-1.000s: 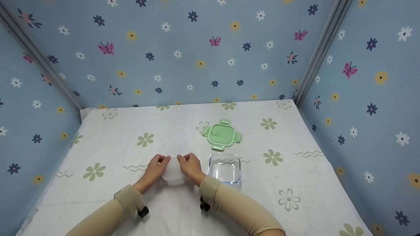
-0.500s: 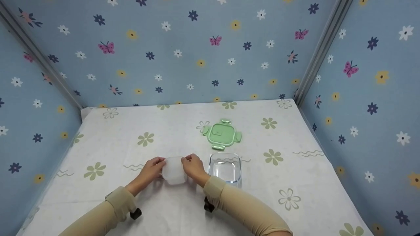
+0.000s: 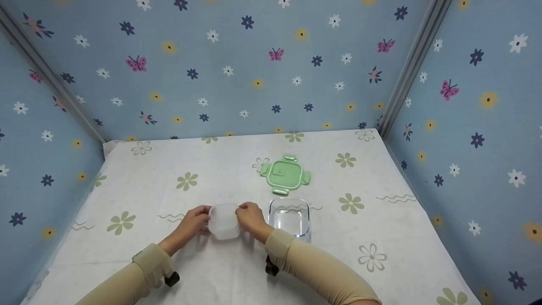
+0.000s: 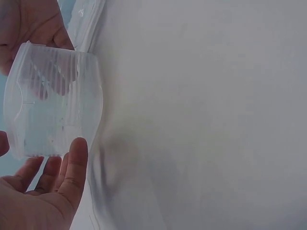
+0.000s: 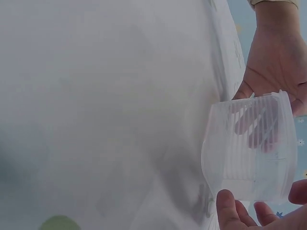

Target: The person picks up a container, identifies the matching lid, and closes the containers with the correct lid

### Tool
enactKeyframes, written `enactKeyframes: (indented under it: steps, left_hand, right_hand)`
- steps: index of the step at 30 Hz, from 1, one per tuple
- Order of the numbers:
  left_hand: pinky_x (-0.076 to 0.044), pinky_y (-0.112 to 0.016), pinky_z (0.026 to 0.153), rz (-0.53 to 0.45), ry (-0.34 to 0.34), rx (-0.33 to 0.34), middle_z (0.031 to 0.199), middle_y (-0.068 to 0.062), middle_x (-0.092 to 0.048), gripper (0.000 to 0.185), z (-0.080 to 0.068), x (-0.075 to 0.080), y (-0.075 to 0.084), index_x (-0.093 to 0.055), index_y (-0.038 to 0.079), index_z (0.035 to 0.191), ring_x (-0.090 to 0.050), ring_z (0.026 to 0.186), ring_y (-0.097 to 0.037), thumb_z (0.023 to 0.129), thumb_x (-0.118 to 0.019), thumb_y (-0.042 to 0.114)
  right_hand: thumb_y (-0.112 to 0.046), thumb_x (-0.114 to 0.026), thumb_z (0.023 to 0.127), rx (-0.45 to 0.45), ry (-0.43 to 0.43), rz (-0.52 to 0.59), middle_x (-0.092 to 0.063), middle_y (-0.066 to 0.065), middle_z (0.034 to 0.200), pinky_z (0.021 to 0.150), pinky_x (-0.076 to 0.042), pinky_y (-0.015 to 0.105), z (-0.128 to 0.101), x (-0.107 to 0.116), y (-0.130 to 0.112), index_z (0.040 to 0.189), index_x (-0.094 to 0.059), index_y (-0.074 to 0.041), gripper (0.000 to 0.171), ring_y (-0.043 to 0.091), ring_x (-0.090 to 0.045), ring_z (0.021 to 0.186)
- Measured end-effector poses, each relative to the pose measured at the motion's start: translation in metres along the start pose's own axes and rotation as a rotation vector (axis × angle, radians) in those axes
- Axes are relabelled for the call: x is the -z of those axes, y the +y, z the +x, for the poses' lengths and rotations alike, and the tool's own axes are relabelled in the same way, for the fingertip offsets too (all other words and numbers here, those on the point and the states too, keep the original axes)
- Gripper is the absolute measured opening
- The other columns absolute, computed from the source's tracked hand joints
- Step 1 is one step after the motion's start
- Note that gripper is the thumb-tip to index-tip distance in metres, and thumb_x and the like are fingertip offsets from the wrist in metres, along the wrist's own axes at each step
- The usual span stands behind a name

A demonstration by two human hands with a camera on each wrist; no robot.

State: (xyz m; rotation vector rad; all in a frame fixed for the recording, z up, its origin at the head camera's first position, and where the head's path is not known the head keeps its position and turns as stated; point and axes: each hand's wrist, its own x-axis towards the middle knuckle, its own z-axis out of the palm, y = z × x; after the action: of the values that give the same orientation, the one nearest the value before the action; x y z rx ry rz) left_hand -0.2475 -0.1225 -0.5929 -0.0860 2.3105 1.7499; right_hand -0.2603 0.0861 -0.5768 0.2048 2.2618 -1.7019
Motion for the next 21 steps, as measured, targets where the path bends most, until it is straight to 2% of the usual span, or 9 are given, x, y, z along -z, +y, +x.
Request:
enactKeyframes:
  steps: [4, 10, 16, 21]
  left_hand:
    - [-0.065, -0.037, 0.079, -0.002, -0.016, -0.003, 0.127, -0.018, -0.063, 0.041, 0.0005, 0.0008, -0.0006, -0.063, -0.007, 0.133, -0.065, 0.1, -0.023, 0.097, -0.051, 0.007]
    - [-0.066, -0.04, 0.083, 0.025, -0.044, -0.006, 0.128, -0.018, -0.062, 0.039, 0.0013, 0.0032, 0.0002, -0.063, -0.005, 0.133, -0.065, 0.104, -0.024, 0.098, -0.051, 0.008]
    - [-0.066, -0.042, 0.087, 0.068, -0.051, -0.004, 0.132, -0.018, -0.063, 0.039, -0.0006, 0.0038, 0.0024, -0.063, -0.004, 0.135, -0.067, 0.105, -0.025, 0.101, -0.051, 0.01]
    - [-0.067, -0.038, 0.087, 0.059, -0.019, 0.0, 0.131, -0.018, -0.065, 0.037, -0.0023, 0.0016, 0.0021, -0.065, -0.003, 0.135, -0.071, 0.106, -0.024, 0.104, -0.055, 0.015]
  right_hand:
    - [-0.01, -0.058, 0.1, -0.001, -0.003, 0.027, -0.07, 0.014, 0.116, 0.076, -0.059, 0.025, -0.0007, -0.0015, 0.0015, 0.121, -0.067, 0.006, 0.028, 0.017, -0.062, 0.093]
    - [-0.011, -0.058, 0.101, 0.004, -0.006, -0.005, -0.069, 0.014, 0.117, 0.079, -0.06, 0.027, -0.0006, -0.0013, 0.001, 0.119, -0.067, 0.004, 0.025, 0.018, -0.062, 0.099]
    - [-0.012, -0.059, 0.102, 0.007, -0.011, -0.031, -0.071, 0.017, 0.12, 0.081, -0.062, 0.029, -0.0015, 0.0008, 0.0005, 0.123, -0.067, 0.006, 0.029, 0.019, -0.065, 0.101]
    - [-0.014, -0.063, 0.104, 0.009, -0.017, -0.024, -0.069, 0.01, 0.105, 0.075, -0.064, 0.03, -0.0035, 0.0033, -0.0006, 0.115, -0.069, 0.004, 0.022, 0.016, -0.064, 0.088]
